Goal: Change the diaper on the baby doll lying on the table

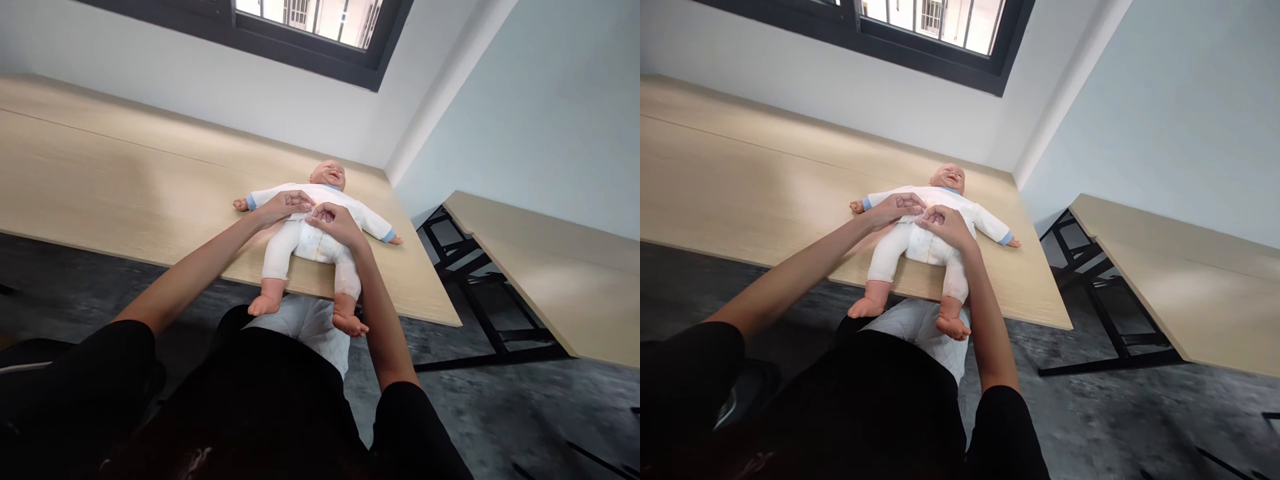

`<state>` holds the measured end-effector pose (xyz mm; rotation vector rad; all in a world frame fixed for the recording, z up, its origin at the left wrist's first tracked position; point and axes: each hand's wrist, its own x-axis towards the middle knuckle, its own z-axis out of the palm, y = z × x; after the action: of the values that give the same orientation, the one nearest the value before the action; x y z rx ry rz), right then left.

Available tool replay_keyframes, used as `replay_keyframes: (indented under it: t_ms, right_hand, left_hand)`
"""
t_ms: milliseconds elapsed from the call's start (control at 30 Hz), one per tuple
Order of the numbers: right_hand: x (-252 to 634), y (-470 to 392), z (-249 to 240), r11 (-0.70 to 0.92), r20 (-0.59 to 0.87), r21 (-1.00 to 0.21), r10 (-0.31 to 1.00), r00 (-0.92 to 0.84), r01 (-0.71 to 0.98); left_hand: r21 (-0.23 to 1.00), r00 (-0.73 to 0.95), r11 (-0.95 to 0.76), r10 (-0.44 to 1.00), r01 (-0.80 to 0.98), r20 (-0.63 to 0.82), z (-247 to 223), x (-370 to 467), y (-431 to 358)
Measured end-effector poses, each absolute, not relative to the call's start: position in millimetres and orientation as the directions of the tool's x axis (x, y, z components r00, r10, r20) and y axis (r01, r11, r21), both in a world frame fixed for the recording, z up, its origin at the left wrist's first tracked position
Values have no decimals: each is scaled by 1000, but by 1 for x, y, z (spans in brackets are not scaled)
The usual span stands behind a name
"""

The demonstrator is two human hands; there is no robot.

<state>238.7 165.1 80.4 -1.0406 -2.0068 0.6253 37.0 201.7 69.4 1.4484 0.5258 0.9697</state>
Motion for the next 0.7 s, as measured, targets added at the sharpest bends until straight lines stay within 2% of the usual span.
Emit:
replay_keyframes:
  t_ms: [300,700]
  right_hand:
    - [239,170,77,577,451,-708,813,-368,407]
    - [241,168,80,595,452,-699,797,-401,397]
  left_hand:
    - [958,575,-226,767,-176,287,70,36,200]
    - [969,605,-208,757,-133,245,63,32,211]
